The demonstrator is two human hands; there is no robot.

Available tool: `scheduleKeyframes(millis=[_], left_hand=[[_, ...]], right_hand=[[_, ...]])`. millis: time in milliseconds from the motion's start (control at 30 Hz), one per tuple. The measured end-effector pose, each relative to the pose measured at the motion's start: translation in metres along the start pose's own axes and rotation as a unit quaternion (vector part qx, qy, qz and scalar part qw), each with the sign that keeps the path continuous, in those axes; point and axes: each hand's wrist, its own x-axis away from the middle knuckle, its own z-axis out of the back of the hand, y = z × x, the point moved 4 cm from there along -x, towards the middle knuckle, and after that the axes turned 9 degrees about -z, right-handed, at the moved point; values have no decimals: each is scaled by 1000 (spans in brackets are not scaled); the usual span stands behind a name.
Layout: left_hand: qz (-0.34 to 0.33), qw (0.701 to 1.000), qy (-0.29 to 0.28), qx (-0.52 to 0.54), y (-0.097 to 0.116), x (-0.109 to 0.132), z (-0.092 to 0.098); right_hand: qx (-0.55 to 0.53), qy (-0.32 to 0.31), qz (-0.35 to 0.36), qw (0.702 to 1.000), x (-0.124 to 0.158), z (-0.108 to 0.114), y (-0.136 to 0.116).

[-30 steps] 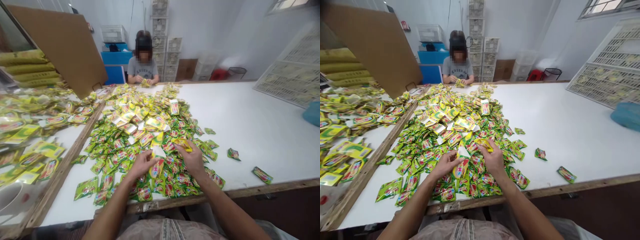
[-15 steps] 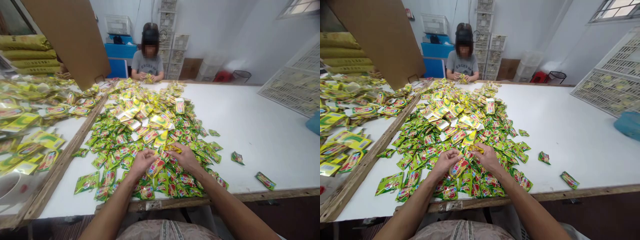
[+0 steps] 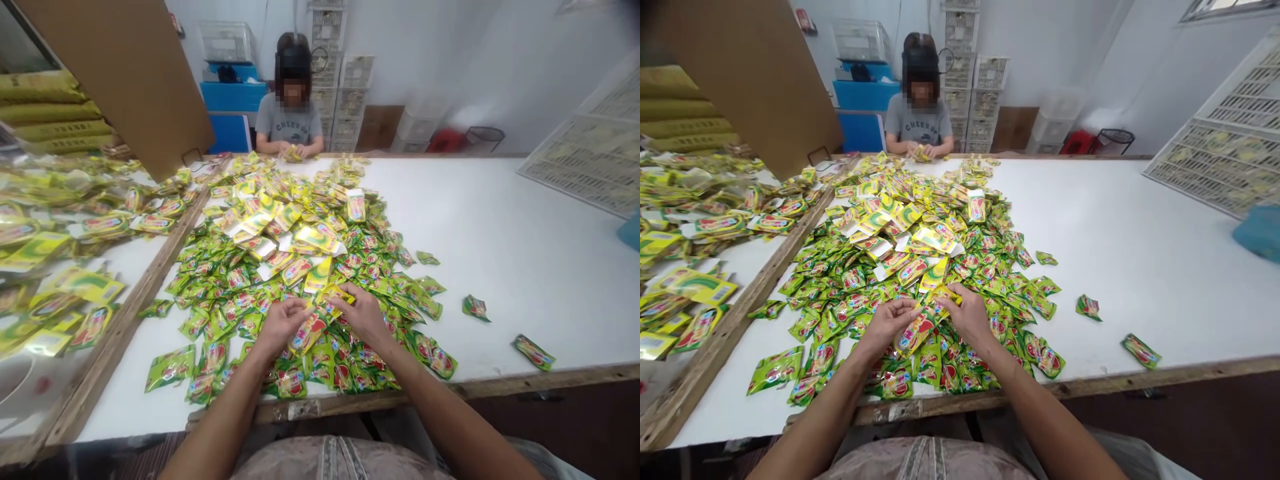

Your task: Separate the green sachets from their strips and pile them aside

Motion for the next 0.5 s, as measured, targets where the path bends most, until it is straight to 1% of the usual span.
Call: scheduleKeyframes(millis=[33, 167, 267, 333, 433, 500], left_hand=[[-2, 1000, 1, 1, -1, 0, 0], [-11, 1000, 3, 4, 0, -1, -3], [-5, 1000, -14, 19, 4, 0, -7], [6, 999, -29, 43, 6, 1, -7], [31, 995, -40, 83, 6, 4, -6], [48, 993, -35, 98, 5, 4, -5]], right_hand=[[-1, 1, 5, 1000, 0, 0, 2], [-12, -27, 30, 999, -1, -5, 3], [-34, -17, 3, 999, -2, -10, 6], [-57, -14, -2, 998, -3, -13, 7], [-60, -13, 37, 997, -1, -14, 3], [-40, 9, 61, 997, 3, -12, 0]])
